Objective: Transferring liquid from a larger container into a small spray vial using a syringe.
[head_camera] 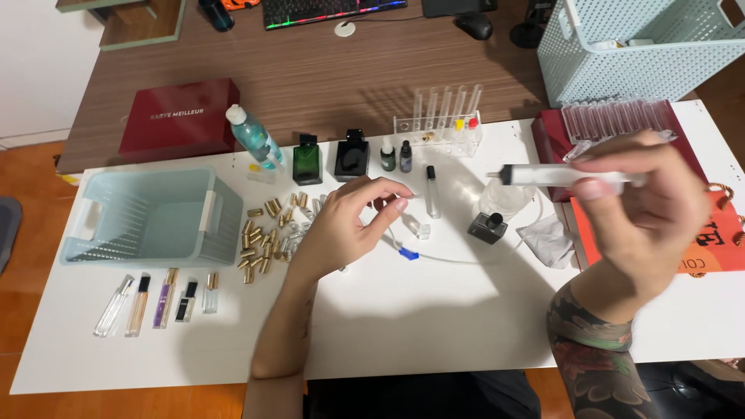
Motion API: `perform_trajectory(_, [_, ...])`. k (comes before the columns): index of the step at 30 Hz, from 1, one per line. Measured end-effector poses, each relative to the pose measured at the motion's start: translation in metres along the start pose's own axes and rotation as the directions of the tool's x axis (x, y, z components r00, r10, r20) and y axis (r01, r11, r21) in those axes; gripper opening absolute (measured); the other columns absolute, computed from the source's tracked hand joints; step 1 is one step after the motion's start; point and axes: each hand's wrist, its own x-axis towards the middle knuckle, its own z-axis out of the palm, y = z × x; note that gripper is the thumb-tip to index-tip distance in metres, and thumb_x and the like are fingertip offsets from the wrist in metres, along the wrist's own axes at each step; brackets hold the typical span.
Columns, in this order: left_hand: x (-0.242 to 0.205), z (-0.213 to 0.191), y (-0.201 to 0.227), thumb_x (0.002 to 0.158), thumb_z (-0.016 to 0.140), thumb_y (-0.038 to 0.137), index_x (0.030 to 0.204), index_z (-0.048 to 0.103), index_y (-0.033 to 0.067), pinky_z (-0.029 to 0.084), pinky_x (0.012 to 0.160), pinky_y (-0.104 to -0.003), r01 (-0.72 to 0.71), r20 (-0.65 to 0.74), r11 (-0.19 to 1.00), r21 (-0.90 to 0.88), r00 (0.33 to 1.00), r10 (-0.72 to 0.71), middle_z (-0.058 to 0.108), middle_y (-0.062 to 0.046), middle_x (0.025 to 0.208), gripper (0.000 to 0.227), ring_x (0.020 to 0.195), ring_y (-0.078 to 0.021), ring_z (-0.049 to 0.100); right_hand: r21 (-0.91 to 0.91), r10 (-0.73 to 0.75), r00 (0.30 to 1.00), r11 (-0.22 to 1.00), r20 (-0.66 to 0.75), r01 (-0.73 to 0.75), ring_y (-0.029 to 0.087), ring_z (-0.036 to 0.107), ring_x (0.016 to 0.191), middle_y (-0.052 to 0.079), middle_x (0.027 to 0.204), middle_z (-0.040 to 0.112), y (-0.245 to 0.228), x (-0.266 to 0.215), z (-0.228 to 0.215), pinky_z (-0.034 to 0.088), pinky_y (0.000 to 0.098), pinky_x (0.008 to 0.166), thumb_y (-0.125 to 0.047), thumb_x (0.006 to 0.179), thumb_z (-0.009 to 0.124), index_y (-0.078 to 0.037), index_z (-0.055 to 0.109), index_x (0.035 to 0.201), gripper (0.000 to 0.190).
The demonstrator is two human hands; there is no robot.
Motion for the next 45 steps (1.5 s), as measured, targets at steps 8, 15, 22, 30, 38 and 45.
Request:
perform_trajectory(8, [-0.006,-0.006,0.006,0.097,0.074,0.012,0.102,0.072,0.0027,0.054,0.071,-0.027,-0.038,-0.093,0.993,-0.110,0.995,0.027,0.071,-0.005,0.093,0.011,0.078,-0.0122,0.067,0.143,0.094,0.981,0.983,0.173,-0.119,0.011,0.067,0.095,0.011,0.107,0.067,-0.034,0.025,0.058,0.055,0.0226,0.081,-0.001,0.091,0.080,0.000,0.056,0.109,0.031])
perform_trajectory(15, [-0.007,-0.003,0.006,0.096,0.075,0.007,0.109,0.074,0.0039,0.053,0.072,-0.026,-0.135,-0.187,0.987,-0.087,0.975,0.117,0.071,-0.005,0.096,0.013,0.083,-0.0127,0.066,-0.195,0.064,0.940,0.981,0.336,0.003,0.011,0.066,0.076,0.005,0.090,0.071,-0.048,0.038,0.071,0.050,0.0252,0.066,-0.012,0.088,0.080,-0.003,0.074,0.109,0.024])
perform_trajectory(22, [-0.007,-0.001,0.008,0.099,0.074,0.007,0.109,0.073,0.0040,0.055,0.076,-0.026,-0.142,-0.212,0.984,-0.103,0.970,0.118,0.070,-0.005,0.098,0.010,0.085,-0.0123,0.066,-0.190,0.039,0.929,0.981,0.367,0.033,0.012,0.067,0.068,0.005,0.083,0.072,-0.042,0.040,0.071,0.049,0.0250,0.060,-0.013,0.089,0.079,-0.002,0.074,0.105,0.021])
perform_trajectory(30, [-0.006,0.004,0.009,0.098,0.075,0.008,0.106,0.074,0.0045,0.054,0.076,-0.026,-0.119,-0.205,0.989,-0.091,0.974,0.098,0.070,-0.005,0.097,0.010,0.084,-0.0125,0.066,-0.158,-0.008,0.936,0.985,0.352,0.068,0.012,0.068,0.072,0.007,0.088,0.073,-0.039,0.038,0.072,0.050,0.0250,0.062,-0.013,0.089,0.080,-0.001,0.073,0.104,0.020])
perform_trajectory(38, [-0.006,0.007,0.006,0.097,0.075,0.009,0.106,0.074,0.0061,0.054,0.076,-0.027,-0.115,-0.235,0.992,-0.046,0.967,0.101,0.070,-0.005,0.097,0.009,0.086,-0.0140,0.067,-0.172,0.019,0.933,0.984,0.358,0.045,0.013,0.070,0.074,0.007,0.089,0.074,-0.037,0.038,0.071,0.052,0.0259,0.064,-0.012,0.089,0.080,-0.001,0.073,0.104,0.020])
perform_trajectory(45, [-0.007,0.014,0.001,0.094,0.079,0.008,0.101,0.073,0.0074,0.052,0.074,-0.031,-0.154,-0.331,0.979,0.133,0.924,0.190,0.066,-0.004,0.094,0.009,0.086,-0.0190,0.064,-0.193,-0.009,0.923,0.977,0.386,0.090,0.015,0.071,0.078,0.008,0.094,0.075,-0.038,0.039,0.075,0.053,0.0267,0.067,-0.015,0.090,0.079,-0.002,0.073,0.105,0.021])
